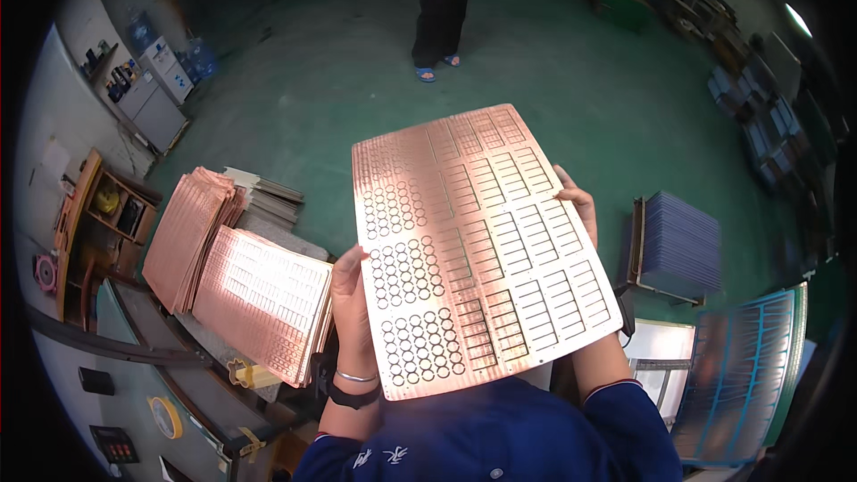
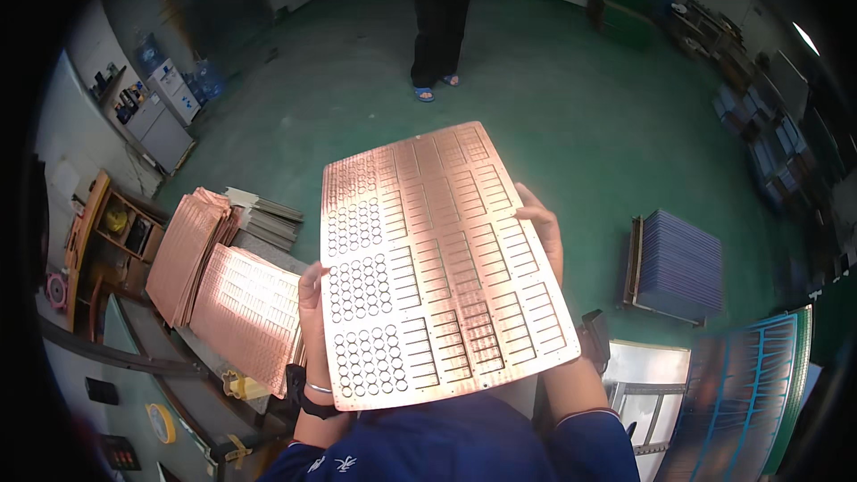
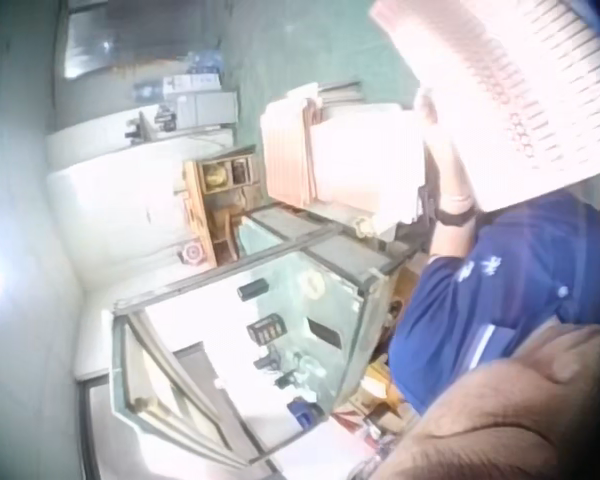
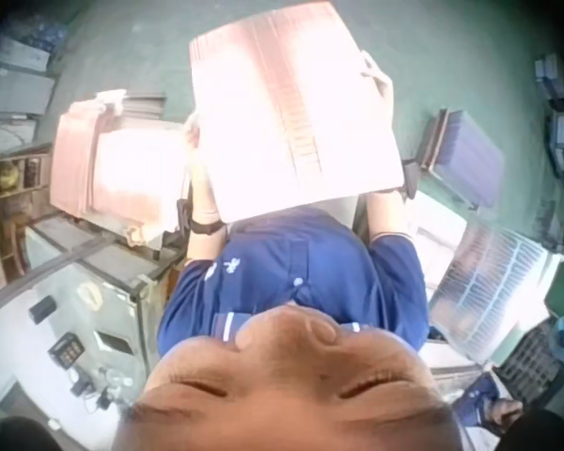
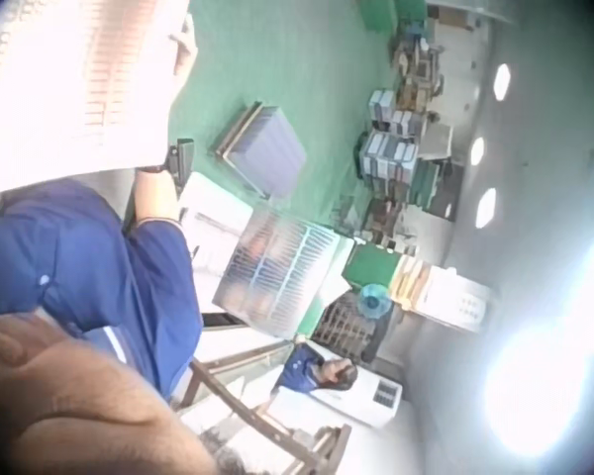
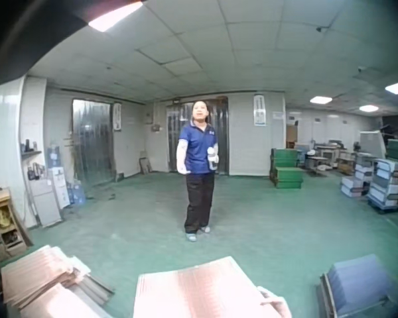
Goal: The person is inspecting and marking stacked copper fabrication plates in a factory setting.
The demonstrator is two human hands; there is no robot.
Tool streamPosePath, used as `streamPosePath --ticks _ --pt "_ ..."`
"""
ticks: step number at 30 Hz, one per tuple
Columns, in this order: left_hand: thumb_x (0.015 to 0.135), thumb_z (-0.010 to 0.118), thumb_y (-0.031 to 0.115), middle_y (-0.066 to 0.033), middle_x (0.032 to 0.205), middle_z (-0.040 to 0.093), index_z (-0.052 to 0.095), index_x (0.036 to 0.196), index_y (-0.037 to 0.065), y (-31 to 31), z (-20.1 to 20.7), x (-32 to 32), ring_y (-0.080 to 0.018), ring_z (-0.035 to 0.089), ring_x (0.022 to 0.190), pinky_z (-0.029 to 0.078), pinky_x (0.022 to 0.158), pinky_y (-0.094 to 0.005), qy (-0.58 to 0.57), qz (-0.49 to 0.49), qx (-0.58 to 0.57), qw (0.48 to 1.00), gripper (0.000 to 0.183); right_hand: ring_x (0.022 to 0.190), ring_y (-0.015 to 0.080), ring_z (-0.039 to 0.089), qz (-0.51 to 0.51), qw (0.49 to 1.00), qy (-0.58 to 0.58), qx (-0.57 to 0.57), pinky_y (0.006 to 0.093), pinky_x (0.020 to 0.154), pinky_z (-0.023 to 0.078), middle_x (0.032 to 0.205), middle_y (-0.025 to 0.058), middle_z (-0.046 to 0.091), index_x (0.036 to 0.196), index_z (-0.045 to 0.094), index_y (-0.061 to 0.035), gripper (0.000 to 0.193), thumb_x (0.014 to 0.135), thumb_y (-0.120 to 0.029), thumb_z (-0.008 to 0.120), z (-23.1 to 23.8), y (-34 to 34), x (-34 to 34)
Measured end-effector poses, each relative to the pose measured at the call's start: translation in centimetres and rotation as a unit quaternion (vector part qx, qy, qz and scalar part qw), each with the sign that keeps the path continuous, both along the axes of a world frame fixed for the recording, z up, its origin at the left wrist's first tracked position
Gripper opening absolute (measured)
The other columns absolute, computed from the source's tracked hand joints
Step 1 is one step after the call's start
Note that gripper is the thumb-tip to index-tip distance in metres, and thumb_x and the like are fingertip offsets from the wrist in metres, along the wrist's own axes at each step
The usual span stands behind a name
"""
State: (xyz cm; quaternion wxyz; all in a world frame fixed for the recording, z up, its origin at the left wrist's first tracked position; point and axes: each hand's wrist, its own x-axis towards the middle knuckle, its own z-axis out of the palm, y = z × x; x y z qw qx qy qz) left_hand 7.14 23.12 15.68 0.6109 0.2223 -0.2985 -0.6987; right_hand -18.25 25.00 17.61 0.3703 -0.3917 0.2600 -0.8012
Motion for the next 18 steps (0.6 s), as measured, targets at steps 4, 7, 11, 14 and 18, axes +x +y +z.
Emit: streamPosePath --ticks 4,7,11,14,18 --pt "0.096 0.041 0.016 -0.0198 0.131 0.045 0.032 0.138 0.005 0.2 1.0 0.5 -0.0226 0.051 0.115 0.048 0.092 -0.0344 0.038 -0.053 0.045 0.997 0.044 0.124 0.0257 0.041 0.056 0.989 -0.114 0.08 0.0375 0.103 0.042 0.138 0.0156 0.035 0.105 0.055 -0.0065 0.018 0.087 -0.006 0.055 0.9 -0.5 0.1" --pt "0.096 0.042 0.023 -0.0156 0.123 0.051 0.035 0.132 -0.003 -0.3 -0.2 0.7 -0.0213 0.053 0.112 0.045 0.094 -0.0342 0.092 -0.133 0.084 0.983 0.045 0.127 0.0258 0.038 0.091 0.98 -0.113 0.14 0.0368 0.105 0.04 0.138 0.016 0.034 0.104 0.054 -0.0065 0.019 0.087 -0.012 0.058 -0.8 -2.4 -0.9" --pt "0.094 0.048 0.016 -0.0122 0.123 0.052 0.038 0.13 -0.001 -0.1 -1.4 0.7 -0.0193 0.053 0.111 0.046 0.093 -0.0326 0.07 -0.088 0.093 0.989 0.041 0.131 0.0275 0.032 0.062 0.996 0.009 0.071 0.038 0.106 0.036 0.144 0.0172 0.024 0.14 0.025 -0.0092 0.066 0.086 -0.025 0.061 -1.9 -1.3 0.1" --pt "0.093 0.049 0.013 -0.0066 0.122 0.051 0.038 0.129 0.007 0.3 -0.7 0.0 -0.0172 0.053 0.11 0.048 0.09 -0.0325 0.047 -0.007 0.073 0.996 0.038 0.126 0.0286 0.039 0.123 0.972 -0.104 0.172 0.0414 0.105 0.034 0.138 0.0183 0.037 0.14 0.024 -0.0058 0.059 0.095 -0.039 0.04 -4.9 0.4 -0.7" --pt "0.095 0.047 0.013 -0.003 0.12 0.051 0.04 0.123 0.015 0.1 -1.3 -0.4 -0.0162 0.052 0.11 0.048 0.089 -0.0334 0.046 0.036 0.061 0.996 0.029 0.123 0.0264 0.043 0.23 0.923 -0.275 0.142 0.0409 0.103 0.034 0.134 0.0123 0.043 0.135 0.035 -0.0047 0.052 0.098 -0.041 0.029 -5.2 3.5 3.0"
